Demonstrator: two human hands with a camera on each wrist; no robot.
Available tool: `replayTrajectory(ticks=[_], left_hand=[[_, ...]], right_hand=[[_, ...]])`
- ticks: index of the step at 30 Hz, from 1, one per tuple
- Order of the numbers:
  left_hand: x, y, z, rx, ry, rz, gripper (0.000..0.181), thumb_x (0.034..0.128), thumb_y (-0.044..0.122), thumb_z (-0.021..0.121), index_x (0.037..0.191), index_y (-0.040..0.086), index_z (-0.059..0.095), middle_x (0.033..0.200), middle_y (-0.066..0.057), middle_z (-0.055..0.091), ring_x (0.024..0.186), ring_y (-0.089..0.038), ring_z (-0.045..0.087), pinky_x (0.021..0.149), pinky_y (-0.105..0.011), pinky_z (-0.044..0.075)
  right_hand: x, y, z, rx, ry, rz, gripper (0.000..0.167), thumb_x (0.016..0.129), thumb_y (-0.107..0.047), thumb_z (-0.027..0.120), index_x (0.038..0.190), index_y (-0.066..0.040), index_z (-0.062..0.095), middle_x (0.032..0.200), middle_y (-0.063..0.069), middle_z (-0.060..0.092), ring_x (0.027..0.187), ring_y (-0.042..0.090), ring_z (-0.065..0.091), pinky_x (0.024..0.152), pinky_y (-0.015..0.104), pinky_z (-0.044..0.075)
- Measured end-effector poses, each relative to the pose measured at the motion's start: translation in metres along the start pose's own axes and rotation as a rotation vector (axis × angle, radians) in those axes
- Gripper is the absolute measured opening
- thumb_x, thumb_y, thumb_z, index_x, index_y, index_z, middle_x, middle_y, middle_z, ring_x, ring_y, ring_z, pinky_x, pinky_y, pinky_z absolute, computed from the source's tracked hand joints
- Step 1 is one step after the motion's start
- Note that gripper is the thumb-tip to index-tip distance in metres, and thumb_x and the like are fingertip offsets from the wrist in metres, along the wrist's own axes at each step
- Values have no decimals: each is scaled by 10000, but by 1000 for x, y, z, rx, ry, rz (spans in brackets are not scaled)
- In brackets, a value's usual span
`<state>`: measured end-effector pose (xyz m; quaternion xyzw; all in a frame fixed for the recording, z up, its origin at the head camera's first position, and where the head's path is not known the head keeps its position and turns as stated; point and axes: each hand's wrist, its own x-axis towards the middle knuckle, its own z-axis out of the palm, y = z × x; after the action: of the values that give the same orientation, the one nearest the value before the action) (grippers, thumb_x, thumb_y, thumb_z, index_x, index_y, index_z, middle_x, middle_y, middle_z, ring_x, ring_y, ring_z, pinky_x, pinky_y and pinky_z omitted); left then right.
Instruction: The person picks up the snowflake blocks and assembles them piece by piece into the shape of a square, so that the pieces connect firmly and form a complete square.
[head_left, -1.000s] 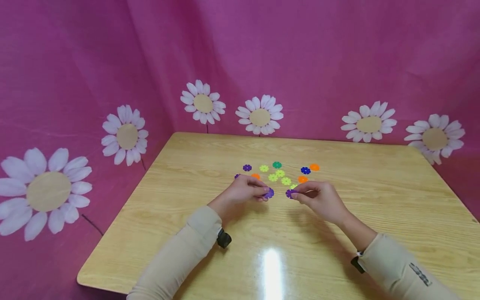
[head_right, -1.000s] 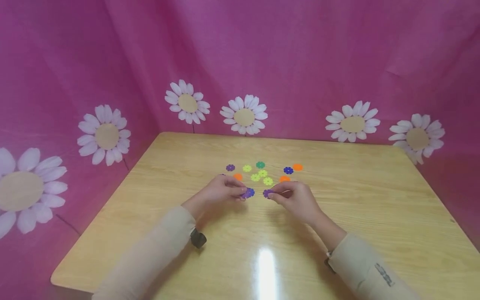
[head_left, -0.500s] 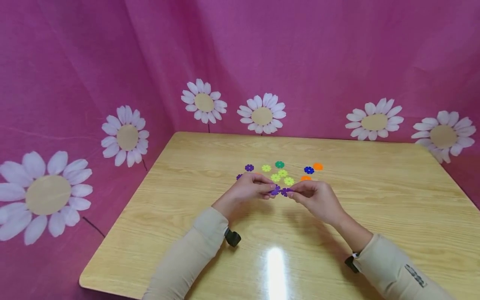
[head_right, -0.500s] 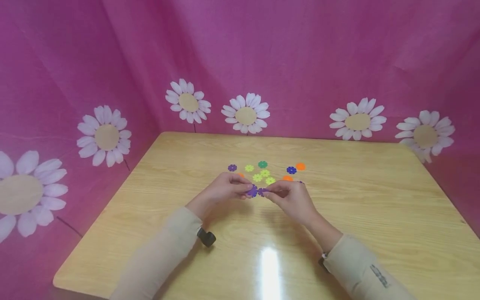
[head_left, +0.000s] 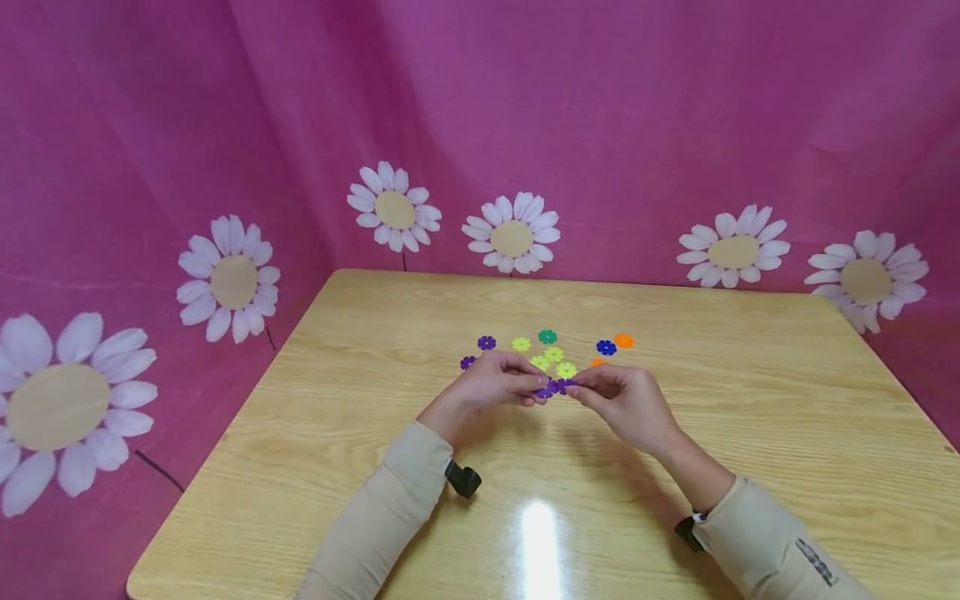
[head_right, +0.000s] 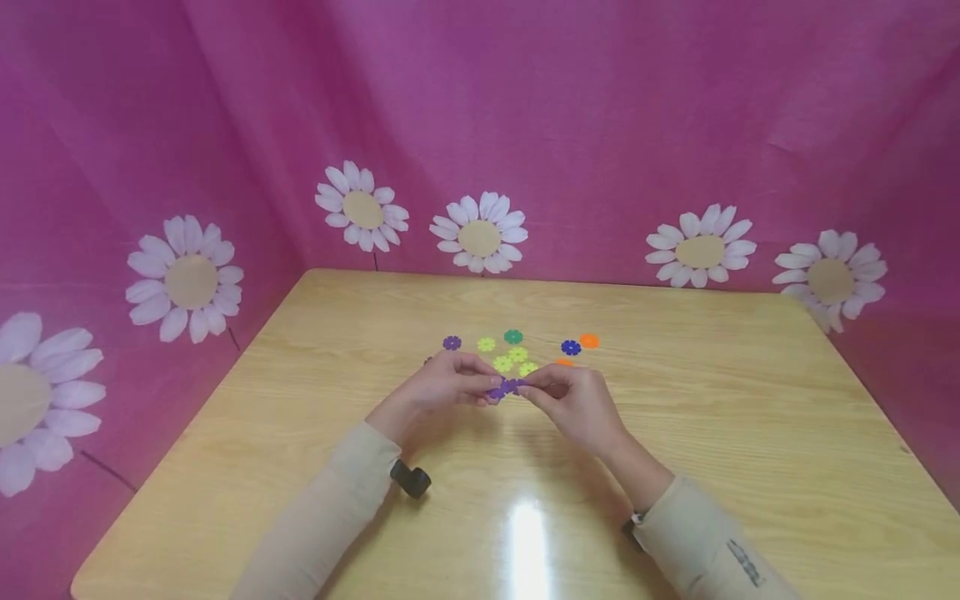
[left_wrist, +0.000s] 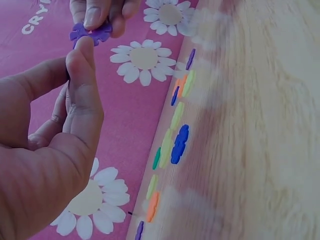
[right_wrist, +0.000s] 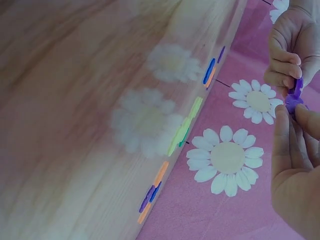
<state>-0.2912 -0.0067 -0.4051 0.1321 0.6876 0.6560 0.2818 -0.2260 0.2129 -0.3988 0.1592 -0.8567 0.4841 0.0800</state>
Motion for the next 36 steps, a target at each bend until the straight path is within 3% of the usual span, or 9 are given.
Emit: replayTrajectory(ticks=[7, 14, 20, 24, 29, 36], left_hand=[[-1, 1, -5, -47, 2, -18, 198, 951, 19, 639, 1113, -94, 657, 859, -35, 702, 724, -98, 688, 699, -219, 584], [-2, 3, -8, -110, 15, -42, 201, 948, 28, 646, 1110, -89, 665, 854, -77, 724, 734, -130, 713, 647, -206, 578], [-3, 6, -10, -109, 40, -46, 227, 955, 61, 649, 1135, -74, 674, 855, -43, 702, 720, -102, 677, 674, -198, 576], [-5, 10, -19, -97, 76, -41, 227, 956, 87, 656, 1136, -50, 675, 904, -59, 686, 736, -108, 651, 713, -209, 578], [-9, 11, -33, -96, 110, -49, 227, 962, 81, 645, 1150, -43, 665, 913, -60, 694, 764, -116, 670, 725, -216, 582], [-9, 17, -36, -125, 83, -52, 240, 976, 54, 605, 1182, -67, 632, 874, -28, 678, 740, -101, 656, 702, -207, 568]], right_hand=[[7, -3, 3, -36, -3, -39, 87, 844, -40, 774, 931, -44, 781, 887, 92, 760, 806, 230, 748, 676, 190, 583], [13, -3, 4, -2, -18, -43, 57, 849, -70, 778, 904, -57, 789, 874, 93, 769, 754, 137, 732, 653, 222, 586], [21, -10, 3, -37, -39, -30, 59, 841, -72, 786, 900, -74, 790, 863, 54, 770, 741, 129, 734, 644, 227, 588], [32, -18, -5, -33, -159, -31, 210, 843, -122, 794, 1040, -55, 768, 971, 85, 770, 843, 172, 755, 722, 258, 606], [43, -14, -18, -98, -337, 48, 429, 846, -185, 798, 1225, -20, 683, 1082, 119, 744, 940, 231, 736, 792, 304, 605], [47, 8, -12, -317, -399, 85, 327, 890, -197, 754, 1139, 13, 719, 908, 41, 711, 753, 149, 598, 655, 273, 516]])
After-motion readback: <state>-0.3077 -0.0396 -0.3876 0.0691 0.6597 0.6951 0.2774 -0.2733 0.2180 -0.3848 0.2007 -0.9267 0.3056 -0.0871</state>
